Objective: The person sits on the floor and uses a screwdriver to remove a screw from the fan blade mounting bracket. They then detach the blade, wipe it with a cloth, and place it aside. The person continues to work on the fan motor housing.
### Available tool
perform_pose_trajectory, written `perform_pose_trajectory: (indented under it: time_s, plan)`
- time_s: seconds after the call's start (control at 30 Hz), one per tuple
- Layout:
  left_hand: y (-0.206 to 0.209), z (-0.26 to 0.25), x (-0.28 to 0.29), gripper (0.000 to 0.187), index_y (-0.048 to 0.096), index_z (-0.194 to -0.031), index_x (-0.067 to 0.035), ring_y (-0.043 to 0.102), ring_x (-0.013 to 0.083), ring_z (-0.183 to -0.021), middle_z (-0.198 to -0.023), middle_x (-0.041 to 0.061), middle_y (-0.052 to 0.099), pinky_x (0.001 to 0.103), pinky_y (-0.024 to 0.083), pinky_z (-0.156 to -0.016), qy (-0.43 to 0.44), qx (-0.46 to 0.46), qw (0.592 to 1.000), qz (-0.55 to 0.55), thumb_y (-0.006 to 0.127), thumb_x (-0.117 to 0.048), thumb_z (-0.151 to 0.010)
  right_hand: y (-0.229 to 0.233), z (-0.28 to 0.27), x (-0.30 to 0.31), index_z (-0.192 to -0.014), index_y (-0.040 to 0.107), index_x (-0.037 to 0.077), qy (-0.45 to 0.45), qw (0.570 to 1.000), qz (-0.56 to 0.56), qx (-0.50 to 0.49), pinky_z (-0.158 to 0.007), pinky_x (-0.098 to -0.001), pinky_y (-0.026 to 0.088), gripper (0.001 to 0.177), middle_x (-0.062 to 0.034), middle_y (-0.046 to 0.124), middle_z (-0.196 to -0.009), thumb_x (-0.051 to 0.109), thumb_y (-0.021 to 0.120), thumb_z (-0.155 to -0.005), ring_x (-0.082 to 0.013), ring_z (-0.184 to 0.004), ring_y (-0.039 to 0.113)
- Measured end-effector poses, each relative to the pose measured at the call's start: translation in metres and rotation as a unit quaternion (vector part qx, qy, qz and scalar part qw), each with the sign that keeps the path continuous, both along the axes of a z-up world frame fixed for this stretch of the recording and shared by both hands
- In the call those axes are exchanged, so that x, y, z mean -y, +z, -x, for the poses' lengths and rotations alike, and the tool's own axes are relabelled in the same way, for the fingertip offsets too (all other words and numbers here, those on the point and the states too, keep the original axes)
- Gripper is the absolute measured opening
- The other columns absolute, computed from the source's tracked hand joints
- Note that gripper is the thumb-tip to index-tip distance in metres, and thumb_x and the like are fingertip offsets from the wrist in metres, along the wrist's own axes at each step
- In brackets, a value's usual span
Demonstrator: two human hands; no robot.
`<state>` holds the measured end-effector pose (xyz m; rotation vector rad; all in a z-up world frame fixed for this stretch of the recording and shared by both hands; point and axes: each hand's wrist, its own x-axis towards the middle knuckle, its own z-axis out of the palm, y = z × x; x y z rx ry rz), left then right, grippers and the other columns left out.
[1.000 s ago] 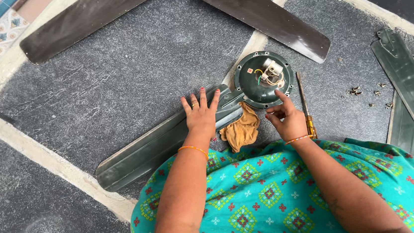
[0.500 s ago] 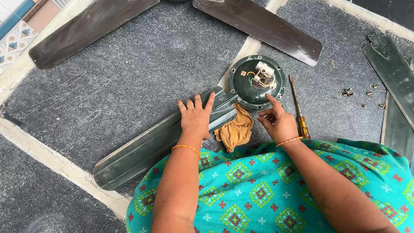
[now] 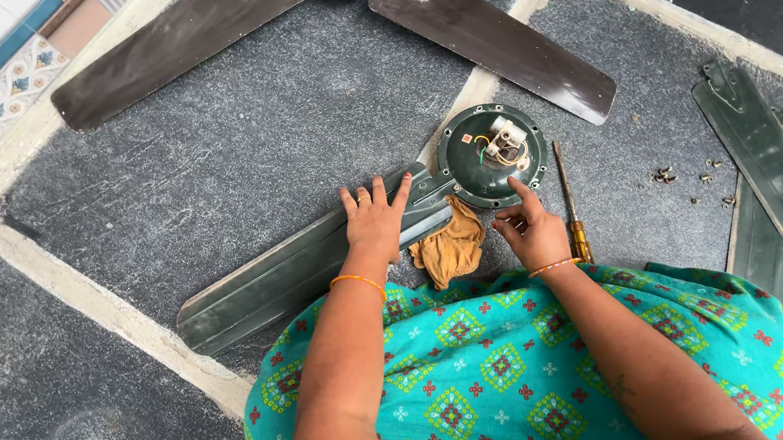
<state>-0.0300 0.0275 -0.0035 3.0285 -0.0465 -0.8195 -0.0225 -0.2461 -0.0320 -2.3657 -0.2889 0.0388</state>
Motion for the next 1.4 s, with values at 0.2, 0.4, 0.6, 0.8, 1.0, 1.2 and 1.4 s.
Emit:
perform_pose_trajectory:
  time_s: [0.2,0.4,0.6,0.8,1.0,1.2,1.4]
  plan:
    - [-0.008,-0.002,0.000,0.148,-0.005,-0.165,-0.035,0.027,0.0426,-0.150,-0.169,0.018,0.017,0.067,0.006,-0.120,0.003,-0.002,1.000,-0.001,0.100,-0.027,-0.060,-0.002,0.000,0.002,-0.151,0.045,0.011,0.008,1.000,0.004,0.005,-0.072,-0.0302,0.060,0.077,-0.0056,0.078,-0.096,0.013,0.082,-0.084,-0.0160,-0.079,0.075]
    - [-0.002,-0.004,-0.004,0.153,-0.006,-0.165,-0.034,0.026,0.0429,-0.150,-0.168,0.017,0.018,0.070,-0.005,-0.118,0.002,0.006,1.000,0.008,0.102,-0.033,-0.057,-0.008,0.004,0.005,-0.149,0.047,0.010,0.009,1.000,0.013,0.015,-0.074,-0.0301,0.060,0.073,-0.0062,0.078,-0.097,0.012,0.082,-0.085,-0.0158,-0.081,0.076]
    - [0.004,-0.007,-0.014,0.155,-0.004,-0.165,-0.030,0.021,0.0440,-0.153,-0.169,0.016,0.017,0.070,-0.008,-0.117,0.041,0.009,0.998,0.044,0.103,-0.039,-0.053,-0.011,-0.002,-0.003,-0.148,0.049,0.010,0.006,0.997,-0.072,-0.001,-0.081,-0.0296,0.061,0.070,-0.0064,0.077,-0.100,0.005,0.080,-0.086,-0.0133,-0.089,0.075]
    - [0.011,-0.006,-0.018,0.153,-0.002,-0.165,-0.028,0.019,0.0444,-0.153,-0.170,0.016,0.016,0.070,-0.010,-0.116,0.037,0.009,0.998,0.051,0.102,-0.044,-0.054,-0.004,-0.034,-0.046,-0.147,0.049,0.011,0.032,0.999,0.003,0.041,-0.080,-0.0312,0.060,0.070,-0.0067,0.078,-0.100,0.002,0.080,-0.085,-0.0164,-0.087,0.076]
    - [0.011,-0.009,-0.021,0.150,0.000,-0.166,-0.024,0.015,0.0425,-0.155,-0.170,0.015,0.017,0.069,-0.012,-0.116,0.049,-0.007,0.997,0.067,0.100,-0.045,-0.056,-0.006,-0.062,-0.081,-0.146,0.050,0.011,0.040,0.997,0.015,0.056,-0.079,-0.0307,0.060,0.066,-0.0067,0.078,-0.099,-0.001,0.076,-0.086,-0.0176,-0.087,0.077]
    - [-0.015,-0.016,-0.017,0.118,0.003,-0.166,-0.024,0.015,0.0439,-0.154,-0.169,0.016,0.020,0.069,-0.014,-0.115,0.071,0.017,0.995,0.069,0.084,-0.033,-0.081,-0.015,-0.076,-0.084,-0.142,0.053,0.010,0.037,0.993,0.066,0.086,-0.078,-0.0315,0.059,0.059,-0.0067,0.079,-0.100,0.001,0.076,-0.088,-0.0202,-0.086,0.077]
    - [-0.029,-0.021,-0.014,0.105,0.004,-0.165,-0.026,0.016,0.0443,-0.154,-0.168,0.016,0.022,0.070,-0.015,-0.116,0.092,0.042,0.993,0.058,0.076,-0.031,-0.089,-0.019,-0.080,-0.082,-0.141,0.054,0.010,0.038,0.993,0.073,0.083,-0.076,-0.0308,0.059,0.057,-0.0053,0.079,-0.101,0.004,0.076,-0.089,-0.0196,-0.085,0.077]
